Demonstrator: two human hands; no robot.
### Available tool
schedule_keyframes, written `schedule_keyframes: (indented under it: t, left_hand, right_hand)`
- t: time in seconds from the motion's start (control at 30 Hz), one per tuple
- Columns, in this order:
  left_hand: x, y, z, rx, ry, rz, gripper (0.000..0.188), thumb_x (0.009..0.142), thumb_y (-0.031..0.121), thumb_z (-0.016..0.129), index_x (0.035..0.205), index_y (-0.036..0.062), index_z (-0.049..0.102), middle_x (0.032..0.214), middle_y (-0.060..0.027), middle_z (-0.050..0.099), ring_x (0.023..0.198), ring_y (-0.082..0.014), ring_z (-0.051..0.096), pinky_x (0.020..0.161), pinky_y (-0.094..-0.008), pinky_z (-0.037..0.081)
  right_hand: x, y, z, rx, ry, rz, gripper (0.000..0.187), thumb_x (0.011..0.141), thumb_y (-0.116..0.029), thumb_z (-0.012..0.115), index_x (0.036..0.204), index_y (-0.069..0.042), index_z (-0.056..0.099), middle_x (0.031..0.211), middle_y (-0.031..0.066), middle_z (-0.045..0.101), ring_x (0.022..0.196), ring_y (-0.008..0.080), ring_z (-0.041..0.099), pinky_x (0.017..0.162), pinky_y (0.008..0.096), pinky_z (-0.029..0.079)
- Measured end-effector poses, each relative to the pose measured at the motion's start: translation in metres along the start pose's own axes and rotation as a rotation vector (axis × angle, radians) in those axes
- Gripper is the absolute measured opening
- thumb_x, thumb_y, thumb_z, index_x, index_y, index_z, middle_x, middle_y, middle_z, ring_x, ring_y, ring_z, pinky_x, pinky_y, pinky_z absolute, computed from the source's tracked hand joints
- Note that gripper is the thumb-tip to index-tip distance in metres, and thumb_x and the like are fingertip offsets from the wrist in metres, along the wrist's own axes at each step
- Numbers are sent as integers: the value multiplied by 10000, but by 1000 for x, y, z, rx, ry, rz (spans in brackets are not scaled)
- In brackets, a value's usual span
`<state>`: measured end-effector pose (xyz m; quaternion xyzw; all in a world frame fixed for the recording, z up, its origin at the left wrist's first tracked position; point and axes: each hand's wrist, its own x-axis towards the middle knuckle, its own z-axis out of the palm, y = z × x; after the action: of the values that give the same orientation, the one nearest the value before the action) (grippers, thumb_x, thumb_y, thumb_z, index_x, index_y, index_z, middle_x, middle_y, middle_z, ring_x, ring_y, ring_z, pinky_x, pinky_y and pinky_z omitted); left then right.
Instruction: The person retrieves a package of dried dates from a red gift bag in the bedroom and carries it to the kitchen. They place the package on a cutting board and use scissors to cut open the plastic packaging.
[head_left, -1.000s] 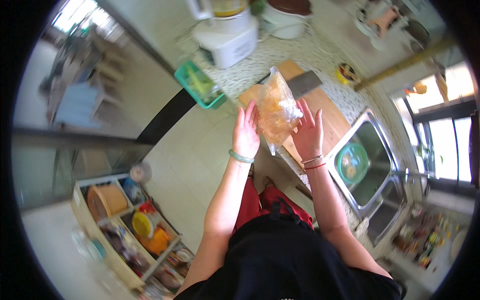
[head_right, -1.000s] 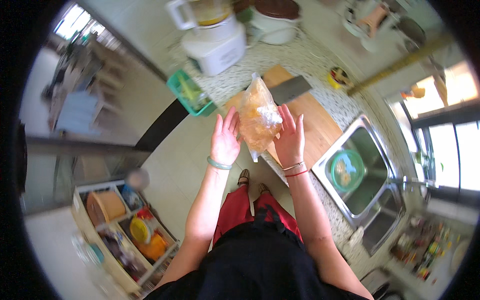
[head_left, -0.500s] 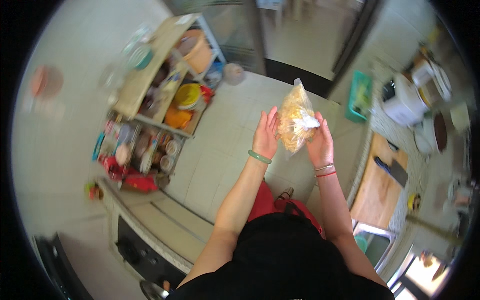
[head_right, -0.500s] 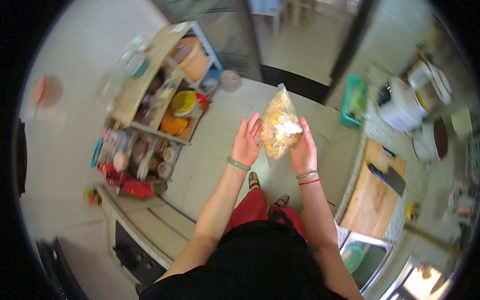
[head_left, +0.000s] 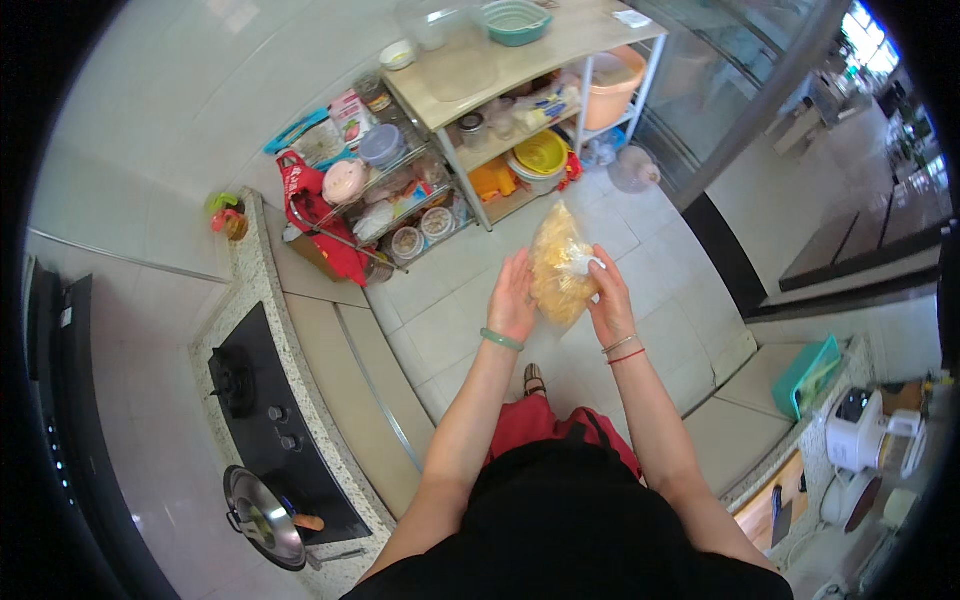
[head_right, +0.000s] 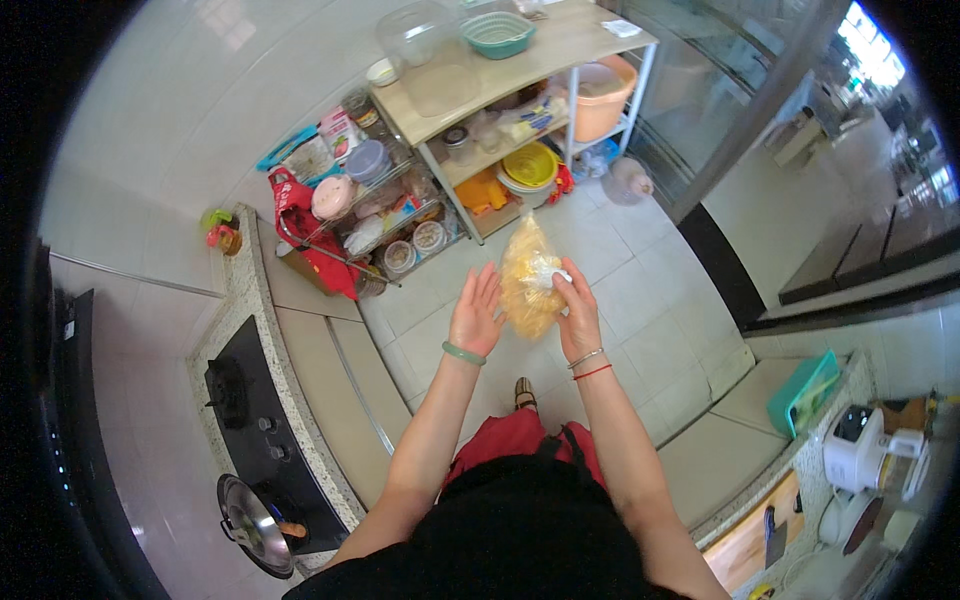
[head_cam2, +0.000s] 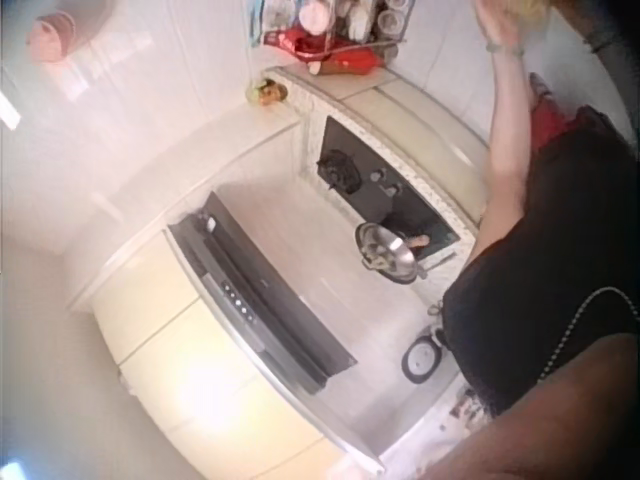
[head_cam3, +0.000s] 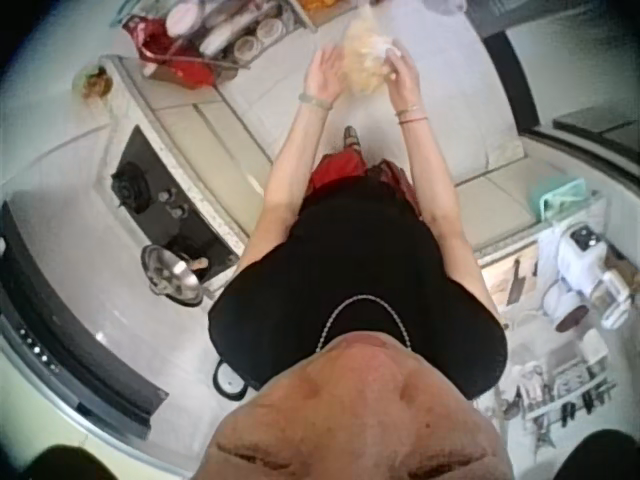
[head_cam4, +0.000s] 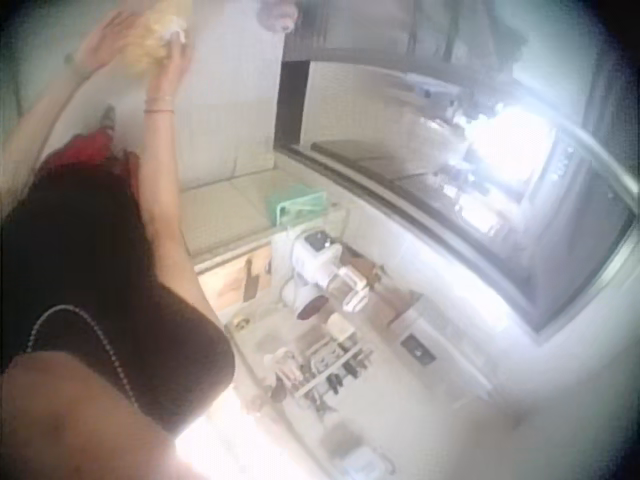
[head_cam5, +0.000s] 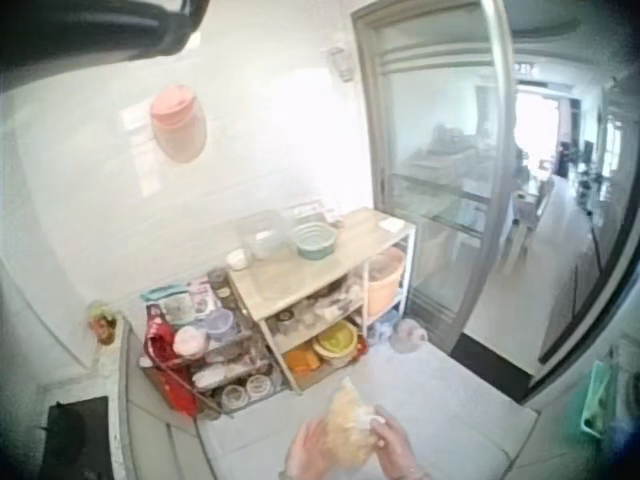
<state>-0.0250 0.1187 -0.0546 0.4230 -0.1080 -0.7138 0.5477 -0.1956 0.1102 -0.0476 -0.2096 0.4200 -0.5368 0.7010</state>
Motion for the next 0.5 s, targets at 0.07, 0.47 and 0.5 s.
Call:
schedule_keyframes:
  t: [0.07, 0.47, 0.5]
  left_hand:
    - [12, 23, -32, -40, 57, 22, 629, 984, 565, 386, 1487, 189, 376, 1581, -40, 260, 1460, -202, 175, 1155, -527, 4]
    - [62, 95, -144, -141, 302, 215, 644, 977, 567, 409, 1483, 167, 387, 1526, -39, 358, 1367, -189, 307, 1106, -454, 152]
    - [67, 101, -146, -125, 320, 230, 651, 975, 573, 409, 1483, 167, 388, 1528, -44, 357, 1367, -189, 307, 1105, -449, 153]
  right_hand:
    - [28, 20, 29, -25, -33, 72, 590, 920, -250, 645, 1438, -79, 423, 1348, 52, 479, 1255, 186, 435, 1037, 442, 346]
    - [134, 96, 146, -440, -165, 286, 721, 836, -375, 709, 1440, -120, 409, 1254, 31, 520, 1171, 162, 455, 964, 437, 363]
    - [144, 104, 150, -468, -168, 295, 746, 823, -389, 719, 1445, -125, 401, 1256, 26, 521, 1168, 161, 459, 958, 434, 358]
